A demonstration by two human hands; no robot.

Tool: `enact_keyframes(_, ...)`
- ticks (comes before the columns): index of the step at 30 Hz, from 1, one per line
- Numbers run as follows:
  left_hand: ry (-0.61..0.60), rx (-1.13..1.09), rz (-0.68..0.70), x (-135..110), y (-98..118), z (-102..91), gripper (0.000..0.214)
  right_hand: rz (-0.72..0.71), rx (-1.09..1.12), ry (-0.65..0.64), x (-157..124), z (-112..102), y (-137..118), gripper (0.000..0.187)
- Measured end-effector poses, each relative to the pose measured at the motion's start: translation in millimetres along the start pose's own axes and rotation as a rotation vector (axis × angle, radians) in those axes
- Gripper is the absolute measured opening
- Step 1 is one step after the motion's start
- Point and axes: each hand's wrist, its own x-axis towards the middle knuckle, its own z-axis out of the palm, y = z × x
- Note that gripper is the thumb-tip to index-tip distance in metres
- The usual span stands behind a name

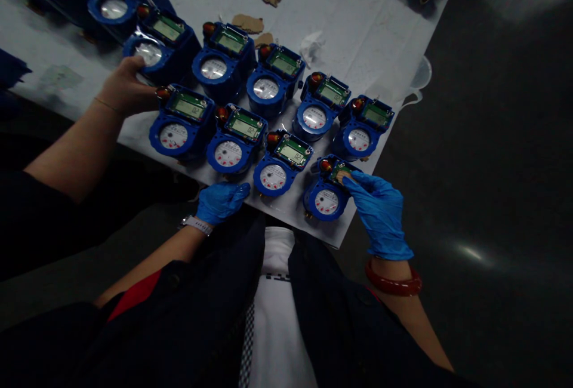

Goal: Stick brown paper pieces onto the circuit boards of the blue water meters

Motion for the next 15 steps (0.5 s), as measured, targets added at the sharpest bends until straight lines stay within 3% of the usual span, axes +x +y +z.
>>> enact_keyframes(15,-0.004,0.000,0.002,-0.1,-1.3,1.2,0.063,0.021,-0.007,-0.013,-0.8,1.1,0.6,0.056)
